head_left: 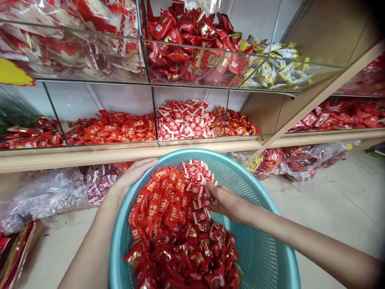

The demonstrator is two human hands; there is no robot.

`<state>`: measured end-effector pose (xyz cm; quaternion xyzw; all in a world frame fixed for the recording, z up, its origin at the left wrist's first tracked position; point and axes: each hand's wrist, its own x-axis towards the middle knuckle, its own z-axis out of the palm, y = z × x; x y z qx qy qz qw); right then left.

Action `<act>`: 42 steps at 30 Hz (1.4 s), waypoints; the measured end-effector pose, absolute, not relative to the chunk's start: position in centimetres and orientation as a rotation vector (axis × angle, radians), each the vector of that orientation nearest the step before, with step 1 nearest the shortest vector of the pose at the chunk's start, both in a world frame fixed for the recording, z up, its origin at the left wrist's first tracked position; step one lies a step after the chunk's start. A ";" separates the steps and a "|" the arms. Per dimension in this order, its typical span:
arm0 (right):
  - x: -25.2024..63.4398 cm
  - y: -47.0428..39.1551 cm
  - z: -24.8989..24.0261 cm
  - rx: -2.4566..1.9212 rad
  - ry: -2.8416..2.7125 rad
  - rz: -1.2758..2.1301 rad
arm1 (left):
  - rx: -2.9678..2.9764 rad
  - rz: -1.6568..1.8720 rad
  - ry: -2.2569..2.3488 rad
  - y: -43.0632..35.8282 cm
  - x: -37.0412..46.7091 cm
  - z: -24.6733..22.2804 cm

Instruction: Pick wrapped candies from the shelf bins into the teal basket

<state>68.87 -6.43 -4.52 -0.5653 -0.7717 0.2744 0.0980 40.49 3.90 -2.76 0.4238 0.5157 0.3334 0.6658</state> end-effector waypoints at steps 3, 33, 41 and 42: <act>68.5 -5.8 -4.6 -1.683 -2.276 0.932 | 0.979 0.764 1.184 4.0 40.5 -2.8; 69.4 12.6 2.4 -1.493 -2.291 0.173 | 0.945 0.779 1.093 3.8 40.5 -2.6; 69.5 12.5 2.0 -1.445 -2.139 0.337 | 0.934 0.738 1.133 3.7 40.5 -2.5; 69.5 12.4 2.0 -1.424 -2.117 0.357 | 0.937 0.737 1.137 3.7 40.5 -2.4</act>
